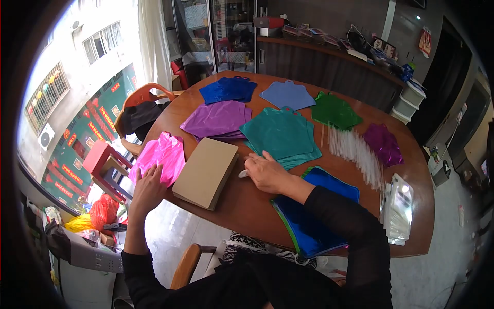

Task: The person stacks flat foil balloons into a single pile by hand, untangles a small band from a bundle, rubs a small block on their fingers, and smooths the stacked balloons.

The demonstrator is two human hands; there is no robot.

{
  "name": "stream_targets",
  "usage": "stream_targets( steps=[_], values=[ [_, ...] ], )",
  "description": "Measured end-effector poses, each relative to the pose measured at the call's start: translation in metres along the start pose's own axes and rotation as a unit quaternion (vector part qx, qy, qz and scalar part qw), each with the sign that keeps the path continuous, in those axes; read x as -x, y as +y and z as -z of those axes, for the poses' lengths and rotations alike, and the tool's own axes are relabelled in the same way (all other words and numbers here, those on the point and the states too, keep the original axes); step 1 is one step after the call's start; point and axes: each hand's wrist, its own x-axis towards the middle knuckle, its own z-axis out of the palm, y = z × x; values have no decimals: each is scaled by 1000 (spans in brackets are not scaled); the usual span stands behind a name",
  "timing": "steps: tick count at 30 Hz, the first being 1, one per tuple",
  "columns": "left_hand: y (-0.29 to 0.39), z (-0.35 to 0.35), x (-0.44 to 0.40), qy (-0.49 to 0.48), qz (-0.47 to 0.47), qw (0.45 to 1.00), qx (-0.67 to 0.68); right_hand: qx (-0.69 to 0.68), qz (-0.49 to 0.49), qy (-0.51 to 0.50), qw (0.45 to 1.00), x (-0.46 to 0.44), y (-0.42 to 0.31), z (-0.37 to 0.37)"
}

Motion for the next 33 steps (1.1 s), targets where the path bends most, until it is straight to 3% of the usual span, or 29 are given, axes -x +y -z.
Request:
stream_targets(
  steps=[7, 12, 17, 23, 27, 33],
  values=[
    [4, 8, -1, 67, 0, 998, 6, 85, -71, -26, 993, -1, 12, 3],
    [15, 14, 0, 78, -18, 996, 37, 51, -94, -81, 991, -7, 24, 14],
    [31, 20, 4, 112, -58, 991, 48, -7, -41, -16, 999, -10, 24, 20],
    [56, 22, 1, 136, -118, 979, 94, 34, -16, -20, 999, -20, 11, 15],
    [66, 30, 0, 154, -124, 974, 113, 87, -119, -58, 987, -29, 9, 11],
    [56, 24, 2, 163, -106, 976, 101, 136, -158, -58, 976, -33, 20, 1]
  ],
)
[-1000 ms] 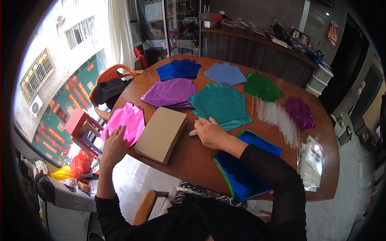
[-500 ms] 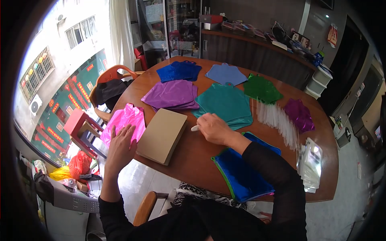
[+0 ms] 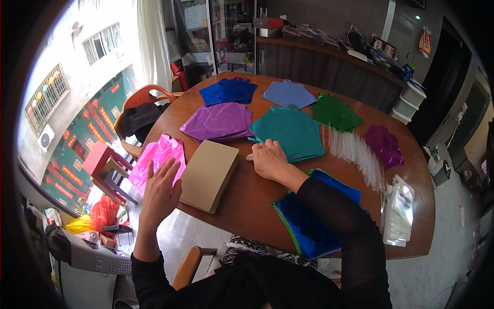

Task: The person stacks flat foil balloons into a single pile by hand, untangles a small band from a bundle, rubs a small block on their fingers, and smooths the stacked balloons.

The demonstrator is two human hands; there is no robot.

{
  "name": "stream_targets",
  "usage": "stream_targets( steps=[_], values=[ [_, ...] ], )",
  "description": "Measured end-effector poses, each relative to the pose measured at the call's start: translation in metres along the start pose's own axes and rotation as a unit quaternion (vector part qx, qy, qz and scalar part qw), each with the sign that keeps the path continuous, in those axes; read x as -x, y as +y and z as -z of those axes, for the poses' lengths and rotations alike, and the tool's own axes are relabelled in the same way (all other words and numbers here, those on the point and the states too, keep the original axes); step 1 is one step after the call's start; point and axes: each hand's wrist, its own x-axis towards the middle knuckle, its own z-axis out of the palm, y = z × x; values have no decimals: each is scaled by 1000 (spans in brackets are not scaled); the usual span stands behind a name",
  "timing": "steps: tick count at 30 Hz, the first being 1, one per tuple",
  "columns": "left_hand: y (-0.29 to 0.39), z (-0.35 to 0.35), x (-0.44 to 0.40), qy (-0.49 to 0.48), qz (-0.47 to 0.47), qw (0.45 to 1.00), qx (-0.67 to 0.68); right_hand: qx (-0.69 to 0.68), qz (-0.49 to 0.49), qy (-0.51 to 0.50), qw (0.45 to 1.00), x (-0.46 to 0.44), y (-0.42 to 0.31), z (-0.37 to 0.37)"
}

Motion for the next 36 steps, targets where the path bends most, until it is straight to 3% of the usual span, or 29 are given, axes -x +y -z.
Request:
stream_targets(
  steps=[15, 19, 24, 36],
  values=[
    [0, -1, 3, -5, 1, 1000, 13, -9, -86, 53, 995, -15, 11, -18],
    [2, 0, 5, -8, -8, 1000, 17, -134, -119, 59, 982, -20, 9, 5],
    [8, 3, 3, -4, -20, 1000, 23, -158, -164, 51, 973, -25, 12, 20],
    [31, 13, -1, 1, -49, 998, 41, -12, -99, 122, 987, -34, -5, -15]
  ],
)
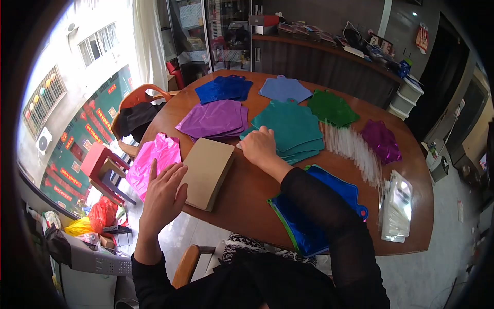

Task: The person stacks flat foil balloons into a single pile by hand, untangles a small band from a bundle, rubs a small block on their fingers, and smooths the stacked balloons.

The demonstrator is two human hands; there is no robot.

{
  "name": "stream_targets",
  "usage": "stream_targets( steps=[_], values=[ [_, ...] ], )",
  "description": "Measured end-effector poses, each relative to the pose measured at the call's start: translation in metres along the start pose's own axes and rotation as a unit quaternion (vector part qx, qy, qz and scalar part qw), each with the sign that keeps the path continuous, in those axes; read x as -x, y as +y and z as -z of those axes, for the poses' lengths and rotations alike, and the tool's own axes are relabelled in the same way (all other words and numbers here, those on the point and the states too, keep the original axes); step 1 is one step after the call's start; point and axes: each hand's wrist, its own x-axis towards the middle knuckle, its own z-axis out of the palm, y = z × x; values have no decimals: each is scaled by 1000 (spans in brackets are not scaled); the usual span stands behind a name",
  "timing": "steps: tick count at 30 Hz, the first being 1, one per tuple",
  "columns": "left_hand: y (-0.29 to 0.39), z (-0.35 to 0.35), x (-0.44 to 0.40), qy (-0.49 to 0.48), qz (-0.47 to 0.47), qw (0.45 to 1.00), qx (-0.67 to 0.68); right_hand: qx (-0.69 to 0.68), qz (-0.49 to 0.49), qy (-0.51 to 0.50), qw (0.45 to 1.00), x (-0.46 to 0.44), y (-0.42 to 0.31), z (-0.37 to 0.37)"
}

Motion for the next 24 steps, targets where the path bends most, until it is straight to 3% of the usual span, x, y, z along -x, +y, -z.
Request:
stream_targets(
  steps=[3, 9, 13, 19, 23, 24],
  values=[
    [7, 3, -3, 0, -11, 1000, -3, -40, 23, -48, 998, -1, 2, 1],
    [22, 3, -11, -14, -47, 999, 8, -108, 7, -20, 994, 5, -5, -12],
    [37, 5, -13, -21, -50, 998, 14, -234, 95, 25, 967, 7, -2, -24],
    [61, 7, -13, -5, -79, 996, 34, -91, 46, -65, 993, 13, -16, 42],
    [94, 14, -17, 35, -152, 976, 149, -236, -31, -129, 963, 21, -17, 62],
    [103, 16, -16, 34, -162, 952, 257, -235, -32, -129, 963, 25, -15, 61]
  ],
)
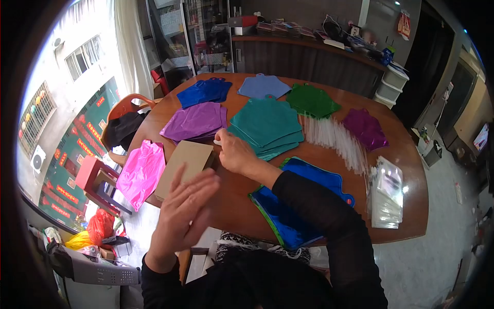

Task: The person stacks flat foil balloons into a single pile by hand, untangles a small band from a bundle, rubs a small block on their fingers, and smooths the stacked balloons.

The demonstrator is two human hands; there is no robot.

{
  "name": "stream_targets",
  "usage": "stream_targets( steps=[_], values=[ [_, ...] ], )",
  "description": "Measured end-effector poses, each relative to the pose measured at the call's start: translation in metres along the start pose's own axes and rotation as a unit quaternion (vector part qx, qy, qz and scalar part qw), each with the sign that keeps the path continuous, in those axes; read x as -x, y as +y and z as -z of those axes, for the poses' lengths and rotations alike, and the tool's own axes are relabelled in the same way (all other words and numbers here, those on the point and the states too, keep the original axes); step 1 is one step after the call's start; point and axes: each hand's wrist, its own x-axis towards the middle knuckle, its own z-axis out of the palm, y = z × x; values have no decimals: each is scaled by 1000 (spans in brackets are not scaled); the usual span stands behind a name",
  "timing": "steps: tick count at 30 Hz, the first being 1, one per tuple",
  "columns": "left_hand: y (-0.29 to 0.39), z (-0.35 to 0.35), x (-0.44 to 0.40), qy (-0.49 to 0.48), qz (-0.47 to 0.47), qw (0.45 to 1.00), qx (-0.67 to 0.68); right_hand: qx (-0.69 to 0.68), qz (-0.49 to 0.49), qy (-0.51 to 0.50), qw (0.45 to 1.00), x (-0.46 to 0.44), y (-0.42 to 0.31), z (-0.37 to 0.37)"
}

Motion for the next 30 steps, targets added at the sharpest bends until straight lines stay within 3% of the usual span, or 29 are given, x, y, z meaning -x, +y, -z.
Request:
stream_targets(
  steps=[1, 2, 3, 4, 6, 7, 9, 21, 30],
  values=[
    [10, -3, -3, 15, -10, 994, 110, -13, 20, 13, 1000, 6, 2, -1],
    [22, -7, -5, 15, -11, 994, 112, -27, 40, 26, 999, 12, 3, -4],
    [37, -14, -6, 36, -34, 916, 398, -40, 60, 39, 997, 18, 4, -6],
    [51, -21, -10, 55, -54, 757, 649, -53, 81, 50, 994, 23, 6, -8],
    [82, -38, -23, 76, -117, 584, 800, -60, 95, 50, 992, 36, 7, -4],
    [100, -36, -29, 77, -115, 584, 800, -67, 109, 50, 991, 44, 7, 1],
    [131, -28, -34, 53, -53, 463, 883, -84, 138, 49, 986, 60, 7, 14],
    [108, -44, -36, -59, -116, 578, 805, -160, -23, -35, 986, 138, 15, 93],
    [99, -70, -44, -168, -160, 656, 718, -191, -39, -13, 981, 176, 13, 129]
  ],
)
